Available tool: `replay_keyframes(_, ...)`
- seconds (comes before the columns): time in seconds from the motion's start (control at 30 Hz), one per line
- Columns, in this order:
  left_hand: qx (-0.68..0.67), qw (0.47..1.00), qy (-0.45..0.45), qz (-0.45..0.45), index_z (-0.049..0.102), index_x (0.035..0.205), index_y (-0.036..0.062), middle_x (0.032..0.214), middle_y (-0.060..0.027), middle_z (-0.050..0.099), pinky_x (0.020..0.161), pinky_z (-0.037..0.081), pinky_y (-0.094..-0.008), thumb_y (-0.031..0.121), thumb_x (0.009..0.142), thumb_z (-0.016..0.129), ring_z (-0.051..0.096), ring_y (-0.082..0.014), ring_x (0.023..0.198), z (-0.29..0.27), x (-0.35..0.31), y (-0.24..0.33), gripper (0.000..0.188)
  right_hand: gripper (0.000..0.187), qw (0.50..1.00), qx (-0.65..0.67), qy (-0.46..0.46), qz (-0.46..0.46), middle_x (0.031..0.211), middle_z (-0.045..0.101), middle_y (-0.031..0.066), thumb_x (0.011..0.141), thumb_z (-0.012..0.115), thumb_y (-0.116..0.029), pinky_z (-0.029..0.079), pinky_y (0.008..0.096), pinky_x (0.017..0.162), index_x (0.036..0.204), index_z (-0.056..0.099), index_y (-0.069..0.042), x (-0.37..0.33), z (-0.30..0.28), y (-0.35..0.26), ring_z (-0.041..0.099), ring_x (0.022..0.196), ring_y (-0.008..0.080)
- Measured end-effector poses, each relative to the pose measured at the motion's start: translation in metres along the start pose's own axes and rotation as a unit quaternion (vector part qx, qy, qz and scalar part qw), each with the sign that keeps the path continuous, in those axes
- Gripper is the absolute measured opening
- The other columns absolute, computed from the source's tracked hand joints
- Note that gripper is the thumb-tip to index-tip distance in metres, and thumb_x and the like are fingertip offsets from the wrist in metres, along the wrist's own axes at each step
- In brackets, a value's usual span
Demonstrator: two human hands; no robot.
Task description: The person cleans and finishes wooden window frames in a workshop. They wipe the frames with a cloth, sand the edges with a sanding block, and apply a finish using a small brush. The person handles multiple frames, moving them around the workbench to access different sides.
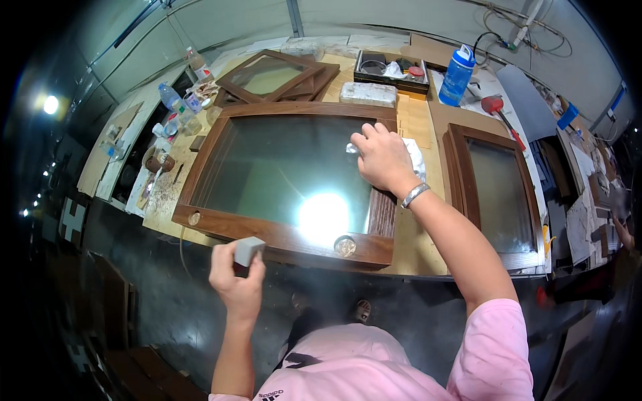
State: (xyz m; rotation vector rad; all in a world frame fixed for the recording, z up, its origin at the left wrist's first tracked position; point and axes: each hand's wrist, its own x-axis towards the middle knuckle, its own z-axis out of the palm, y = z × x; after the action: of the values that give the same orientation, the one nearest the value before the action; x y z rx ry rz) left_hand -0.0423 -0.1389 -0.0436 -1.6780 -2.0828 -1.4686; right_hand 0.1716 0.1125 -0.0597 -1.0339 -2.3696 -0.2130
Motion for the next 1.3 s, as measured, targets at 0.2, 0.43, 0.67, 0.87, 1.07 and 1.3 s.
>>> replay_keyframes(0.2,-0.101,0.991,-0.078,0.042,0.064,0.102,0.0011,0.091,-0.0123,0.062,0.07,0.05,-0.0329,-0.005,0.069,0.071,0.062,-0.0241,0.08,0.007,0.001,0.021,0.034,0.018,1.0,-0.016,-0.017,0.005,0.088,0.055,0.0074,0.073,0.06,-0.01,0.048,0.0397,0.073,0.091,0.062,-0.009,0.001,0.005,0.001,0.055,0.09,0.0265)
replay_keyframes(0.43,-0.2,0.974,-0.096,-0.049,0.063,0.099,-0.0028,0.095,-0.0092,0.062,0.078,0.048,-0.0287,-0.004,0.076,0.068,0.061,-0.0186,0.086,-0.003,0.015,-0.004,0.024,0.016,1.0,-0.001,0.004,0.009,0.085,0.055,0.0082,0.074,0.059,-0.007,0.049,0.0394,0.073,0.089,0.063,-0.009,-0.001,-0.002,0.001,0.056,0.089,0.0268)
replay_keyframes(0.67,-0.267,0.961,-0.034,-0.056,0.059,0.113,-0.0037,0.105,-0.0046,0.059,0.088,0.044,-0.0268,0.003,0.087,0.063,0.055,-0.0127,0.096,-0.015,0.079,-0.07,0.027,0.014,0.974,0.192,0.117,-0.022,0.085,0.06,0.0142,0.078,0.061,-0.006,0.051,0.0403,0.062,0.091,0.063,-0.001,-0.017,-0.027,-0.119,0.061,0.071,0.0289)
replay_keyframes(0.87,-0.338,0.932,-0.098,-0.084,0.053,0.123,-0.0072,0.114,-0.0091,0.058,0.093,0.042,-0.029,0.001,0.093,0.055,0.055,-0.0143,0.104,0.002,0.108,-0.12,0.031,0.043,0.994,0.074,-0.004,-0.076,0.107,0.065,0.0138,0.077,0.062,-0.011,0.051,0.0391,0.085,0.117,0.062,0.005,-0.088,-0.021,-0.203,0.063,0.099,0.027)
replay_keyframes(1.07,-0.37,0.914,-0.113,-0.124,0.055,0.114,-0.0096,0.109,-0.0095,0.056,0.093,0.042,-0.0294,0.002,0.086,0.058,0.054,-0.0166,0.102,0.001,0.095,-0.147,0.03,0.044,0.951,-0.066,0.054,0.297,0.091,0.061,0.0154,0.067,0.049,0.013,0.049,0.0397,0.074,0.105,0.066,0.001,-0.187,-0.102,-0.135,0.06,0.08,0.0323)
replay_keyframes(1.3,-0.374,0.91,-0.164,-0.073,0.056,0.11,-0.0089,0.106,-0.0098,0.055,0.088,0.043,-0.0278,0.011,0.084,0.064,0.054,-0.0167,0.096,0.003,0.101,-0.138,0.034,0.012,0.911,-0.016,0.116,0.396,0.079,0.059,0.0141,0.07,0.062,0.0,0.046,0.0393,0.067,0.081,0.064,0.002,-0.148,-0.11,-0.141,0.057,0.073,0.0333)
